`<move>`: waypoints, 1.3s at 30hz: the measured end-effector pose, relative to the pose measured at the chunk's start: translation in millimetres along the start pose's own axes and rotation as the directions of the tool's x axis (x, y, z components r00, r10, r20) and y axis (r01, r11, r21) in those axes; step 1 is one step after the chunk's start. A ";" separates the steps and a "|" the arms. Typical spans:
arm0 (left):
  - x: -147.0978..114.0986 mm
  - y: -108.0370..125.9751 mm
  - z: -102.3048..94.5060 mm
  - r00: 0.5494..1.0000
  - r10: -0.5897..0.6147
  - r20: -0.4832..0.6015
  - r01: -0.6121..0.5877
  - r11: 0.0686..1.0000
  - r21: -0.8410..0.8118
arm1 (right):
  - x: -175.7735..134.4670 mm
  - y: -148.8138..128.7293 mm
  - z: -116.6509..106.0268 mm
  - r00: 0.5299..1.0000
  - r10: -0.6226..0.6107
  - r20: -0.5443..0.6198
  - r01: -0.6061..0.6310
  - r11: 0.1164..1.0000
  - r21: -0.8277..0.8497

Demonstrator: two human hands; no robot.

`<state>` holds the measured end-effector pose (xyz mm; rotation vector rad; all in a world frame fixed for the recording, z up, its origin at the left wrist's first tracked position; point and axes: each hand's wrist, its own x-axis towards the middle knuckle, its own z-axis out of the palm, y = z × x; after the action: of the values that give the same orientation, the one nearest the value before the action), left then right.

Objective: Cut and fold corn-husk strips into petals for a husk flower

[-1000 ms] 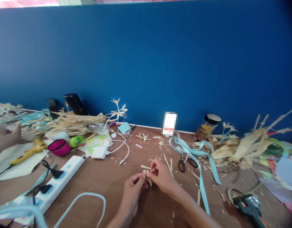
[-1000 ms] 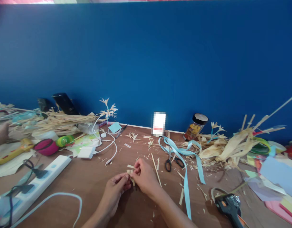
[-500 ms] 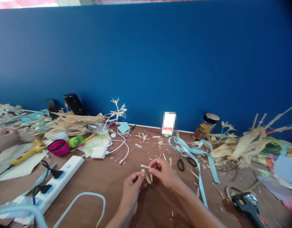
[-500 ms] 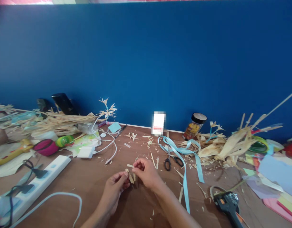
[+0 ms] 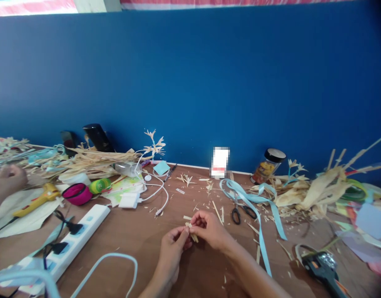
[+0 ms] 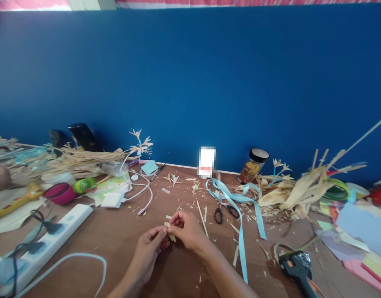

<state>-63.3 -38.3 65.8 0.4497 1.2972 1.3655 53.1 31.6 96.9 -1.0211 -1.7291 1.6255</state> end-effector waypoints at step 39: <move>-7.8 9.2 -4.3 0.998 0.033 0.055 -0.022 0.980 -0.196 | 19.6 -7.3 -14.7 0.996 -0.036 0.081 0.076 0.817 -0.572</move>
<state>-68.9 -44.6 75.5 0.3702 1.1006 1.4765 53.0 56.2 103.7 -1.1697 -2.3502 1.1148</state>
